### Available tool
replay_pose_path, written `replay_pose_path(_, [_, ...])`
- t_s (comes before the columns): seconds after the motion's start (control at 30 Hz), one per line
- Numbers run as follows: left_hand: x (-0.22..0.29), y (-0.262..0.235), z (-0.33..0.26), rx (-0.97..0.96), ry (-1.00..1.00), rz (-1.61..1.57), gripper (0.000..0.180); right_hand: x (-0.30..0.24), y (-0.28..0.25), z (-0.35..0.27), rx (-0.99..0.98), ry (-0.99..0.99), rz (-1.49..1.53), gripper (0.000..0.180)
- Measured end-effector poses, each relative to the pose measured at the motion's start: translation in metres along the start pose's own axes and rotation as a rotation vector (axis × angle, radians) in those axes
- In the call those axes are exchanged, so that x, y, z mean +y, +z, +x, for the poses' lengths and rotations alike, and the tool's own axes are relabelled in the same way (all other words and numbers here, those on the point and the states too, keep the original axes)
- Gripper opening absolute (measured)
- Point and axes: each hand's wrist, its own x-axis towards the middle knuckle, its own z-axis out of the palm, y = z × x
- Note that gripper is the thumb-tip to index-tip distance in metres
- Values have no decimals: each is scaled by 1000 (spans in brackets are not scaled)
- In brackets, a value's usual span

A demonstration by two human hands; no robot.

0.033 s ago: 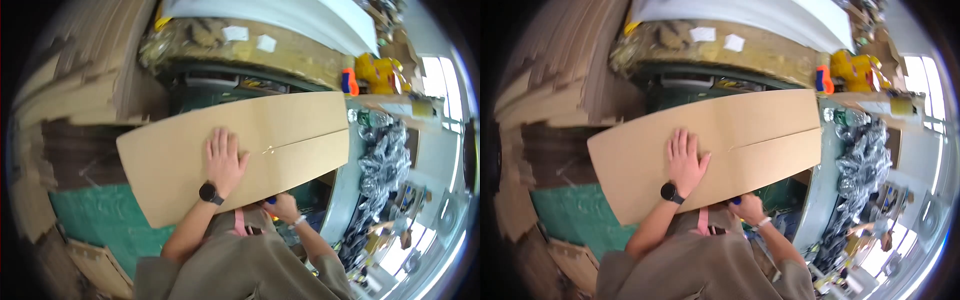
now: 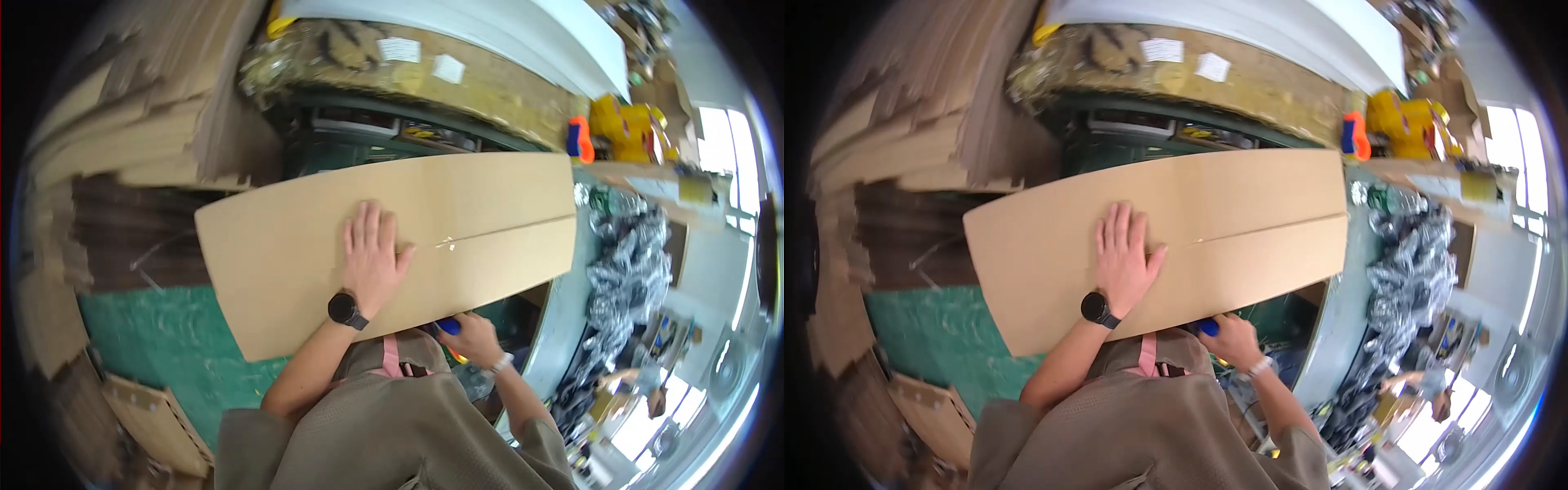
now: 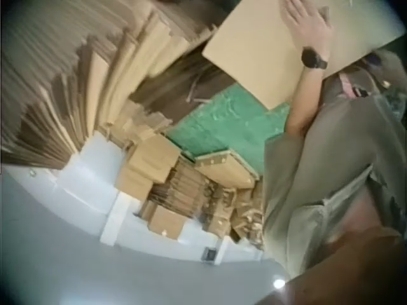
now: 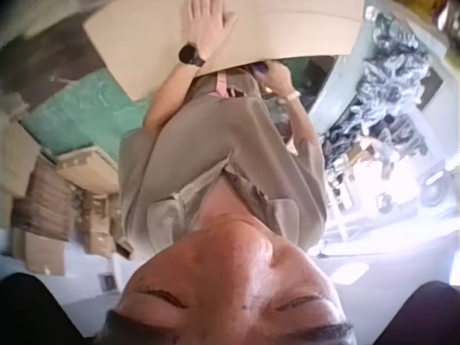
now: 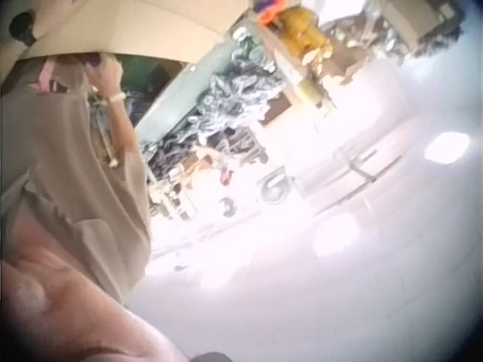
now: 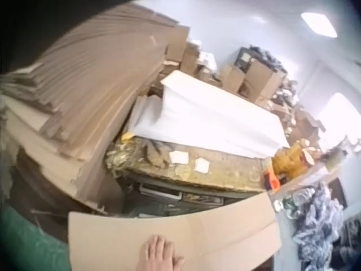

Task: Placing wrapped items into a cardboard box, adding protective foam, and sealing the box with tape.

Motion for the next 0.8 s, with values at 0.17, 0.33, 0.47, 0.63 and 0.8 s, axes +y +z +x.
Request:
replay_pose_path(0.17, [-1,-65,-11,231,26,-355,47,-71,-152,-19,-239,-413,-167,54])
replay_pose_path(0.33, [-14,-110,-57,6,-695,-1708,41,-132,-170,21,119,-1123,-175,70])
replay_pose_path(0.47, [-15,-126,-88,103,-620,-2134,38,-160,-146,45,70,-1412,-156,75])
replay_pose_path(0.63, [-45,-142,-120,336,-705,-1545,24,-203,-112,54,10,-1483,-285,71])
replay_pose_path(0.8, [-185,-194,-152,589,-793,-1274,21,-275,-71,56,13,-1305,-467,66])
